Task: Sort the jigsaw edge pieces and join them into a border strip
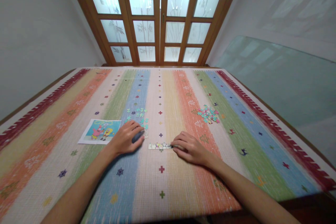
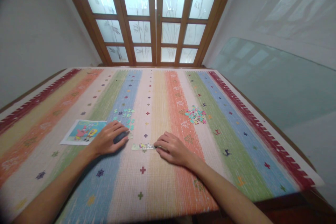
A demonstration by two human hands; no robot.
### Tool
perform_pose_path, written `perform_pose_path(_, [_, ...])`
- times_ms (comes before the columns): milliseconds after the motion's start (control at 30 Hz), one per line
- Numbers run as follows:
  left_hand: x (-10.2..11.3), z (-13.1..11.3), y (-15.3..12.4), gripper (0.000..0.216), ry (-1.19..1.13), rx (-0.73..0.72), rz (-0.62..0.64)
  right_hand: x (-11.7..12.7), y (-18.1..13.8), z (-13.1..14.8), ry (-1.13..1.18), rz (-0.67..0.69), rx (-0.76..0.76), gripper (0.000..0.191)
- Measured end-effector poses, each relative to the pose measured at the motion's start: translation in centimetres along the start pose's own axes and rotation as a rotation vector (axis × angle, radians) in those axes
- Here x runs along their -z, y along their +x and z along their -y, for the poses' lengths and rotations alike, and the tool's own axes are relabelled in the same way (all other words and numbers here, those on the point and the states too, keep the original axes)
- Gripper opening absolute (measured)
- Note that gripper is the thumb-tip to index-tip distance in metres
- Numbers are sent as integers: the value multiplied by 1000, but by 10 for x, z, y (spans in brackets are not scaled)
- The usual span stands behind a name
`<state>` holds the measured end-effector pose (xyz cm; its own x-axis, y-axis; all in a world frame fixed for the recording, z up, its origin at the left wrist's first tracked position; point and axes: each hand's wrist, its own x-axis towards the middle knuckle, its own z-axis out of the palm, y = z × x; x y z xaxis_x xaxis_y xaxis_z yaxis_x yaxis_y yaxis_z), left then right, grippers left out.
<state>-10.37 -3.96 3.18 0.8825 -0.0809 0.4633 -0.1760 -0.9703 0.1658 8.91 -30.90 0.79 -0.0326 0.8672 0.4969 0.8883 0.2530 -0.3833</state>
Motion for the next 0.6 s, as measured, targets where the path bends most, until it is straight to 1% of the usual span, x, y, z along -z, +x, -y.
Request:
perform_pose_path(100, [7,19,-6,19,73,20,4,3,1,2,18,-54,-16,15])
perform_pose_path(233, [9,32,-12,20,126,40,16,5,0,0,6,-69,-62,10])
perform_pose_path(400, [7,39,-15,21,152,58,33,7,-1,-3,-10,-25,-86,8])
perform_pose_path(600, [5,38,-15,26,108,114,107,7,-2,-3,-30,-6,-83,9])
